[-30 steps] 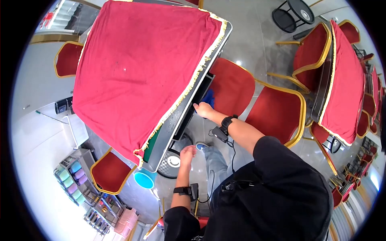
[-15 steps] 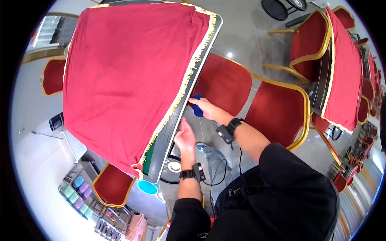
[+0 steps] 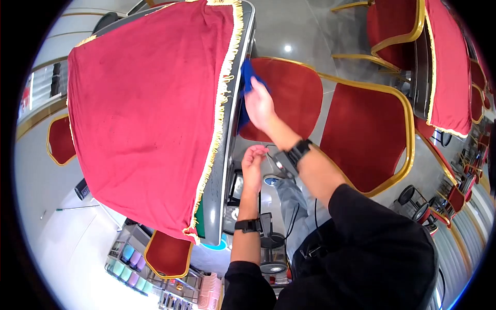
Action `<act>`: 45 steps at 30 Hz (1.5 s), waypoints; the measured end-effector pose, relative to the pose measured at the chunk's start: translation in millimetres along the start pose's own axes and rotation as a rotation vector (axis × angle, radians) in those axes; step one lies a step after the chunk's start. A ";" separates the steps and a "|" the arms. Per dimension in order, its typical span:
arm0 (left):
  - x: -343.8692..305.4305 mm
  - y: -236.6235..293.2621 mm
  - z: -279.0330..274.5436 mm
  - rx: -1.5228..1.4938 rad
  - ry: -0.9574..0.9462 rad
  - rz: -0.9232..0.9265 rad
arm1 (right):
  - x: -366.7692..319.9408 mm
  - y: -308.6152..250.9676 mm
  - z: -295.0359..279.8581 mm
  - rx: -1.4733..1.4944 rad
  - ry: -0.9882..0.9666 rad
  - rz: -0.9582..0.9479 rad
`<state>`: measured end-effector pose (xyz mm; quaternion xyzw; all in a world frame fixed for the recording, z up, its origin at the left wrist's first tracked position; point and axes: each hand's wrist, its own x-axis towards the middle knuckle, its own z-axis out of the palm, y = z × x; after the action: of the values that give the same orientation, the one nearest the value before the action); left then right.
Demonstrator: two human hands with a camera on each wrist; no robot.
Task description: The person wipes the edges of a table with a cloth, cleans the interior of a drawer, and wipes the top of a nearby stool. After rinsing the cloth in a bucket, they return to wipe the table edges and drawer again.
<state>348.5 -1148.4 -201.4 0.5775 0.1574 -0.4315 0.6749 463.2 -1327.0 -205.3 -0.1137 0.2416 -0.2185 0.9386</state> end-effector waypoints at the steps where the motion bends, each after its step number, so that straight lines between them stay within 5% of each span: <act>1: -2.3 2.4 1.4 0.023 0.057 0.005 | 28.4 1.9 5.3 -0.150 -0.020 -0.115; 4: -21.6 -24.3 -36.2 0.162 0.035 -0.056 | 68.9 -22.9 32.8 -0.161 0.027 -0.107; 8: -78.7 -144.3 -124.7 0.273 0.261 -0.355 | -33.8 49.3 -12.4 -0.193 0.208 0.138; 9: -82.4 -144.3 -125.7 0.034 0.276 -0.441 | -83.4 70.4 -19.2 -0.471 0.339 0.136; 11: -93.1 -147.9 -122.7 -0.460 0.288 -0.616 | -177.4 82.9 -47.2 -0.759 0.169 0.506; 13: -96.2 -189.3 -143.0 0.103 0.184 -0.155 | -249.9 96.8 -66.0 -0.803 0.008 0.657; 14: -99.8 -171.3 -134.3 0.311 0.215 -0.045 | -270.1 93.1 -82.3 -0.755 -0.146 0.791; 16: -92.5 -100.8 -97.7 0.702 0.349 0.120 | -251.8 32.6 -23.3 -0.847 -0.175 0.925; 17: -89.3 -72.2 -80.0 0.776 0.421 0.198 | -237.6 35.4 -51.8 -1.017 -0.159 0.782; 18: -104.2 -26.2 -39.0 0.212 0.513 0.244 | -220.6 38.9 -79.5 -1.175 -0.157 0.641; 20: -105.1 -12.6 -40.6 0.061 0.610 0.255 | -178.8 29.1 -65.3 -0.986 0.063 0.598; 22: -100.4 -40.0 -66.1 0.150 0.683 0.148 | -145.8 22.9 -28.8 -0.676 0.285 0.635; 25: -96.6 -81.8 -95.4 0.326 0.687 -0.098 | -116.7 48.1 -69.1 -0.731 0.110 0.357; 26: -94.5 -85.8 -100.6 0.387 0.656 -0.167 | -117.6 48.7 -40.4 -0.610 0.102 0.394; 29: -85.3 -53.5 -87.4 0.450 0.534 -0.216 | -100.1 41.1 -48.9 -0.487 0.246 0.281; 30: -94.2 -14.6 -78.3 0.106 0.560 -0.103 | -102.7 44.1 -42.7 -0.525 0.225 0.260; 31: -71.1 -38.9 -66.9 -0.285 0.681 0.004 | -114.2 50.7 -40.6 -0.573 0.187 0.300; 32: -89.7 -12.0 -71.5 -0.084 0.674 -0.124 | -123.3 57.0 -38.5 -0.616 0.145 0.329; 34: -83.5 -52.5 -66.2 -0.227 0.965 0.379 | -179.6 95.9 -22.9 -0.852 0.065 0.330; 36: -128.7 -70.6 -95.0 -0.215 1.068 0.276 | -246.3 122.5 -35.4 -1.243 -0.204 0.388; 37: -149.3 -87.3 -117.5 -0.262 1.182 0.307 | -269.7 126.2 -41.2 -1.542 -0.660 0.464; 38: -171.9 -104.7 -144.9 -0.305 1.295 0.339 | -295.7 145.5 -58.4 -1.494 -0.681 0.457; 40: -229.3 -123.5 -195.2 -0.420 1.310 0.171 | -341.4 186.0 -21.6 -1.528 -1.322 0.287; 42: -270.0 -153.4 -230.5 -0.471 1.046 0.178 | -381.0 225.9 -5.0 -1.592 -1.669 0.142; 44: -305.5 -141.7 -239.0 -0.727 0.757 0.443 | -392.5 253.3 -38.6 -1.625 -2.057 -0.016; 45: -327.0 -145.1 -250.8 -0.642 0.677 0.449 | -410.8 265.2 -29.7 -1.538 -2.033 0.076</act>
<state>120.3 -782.0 -133.4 0.4682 0.3635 0.0052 0.8054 219.0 -906.1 -149.4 -0.7344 -0.5159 0.1891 0.3985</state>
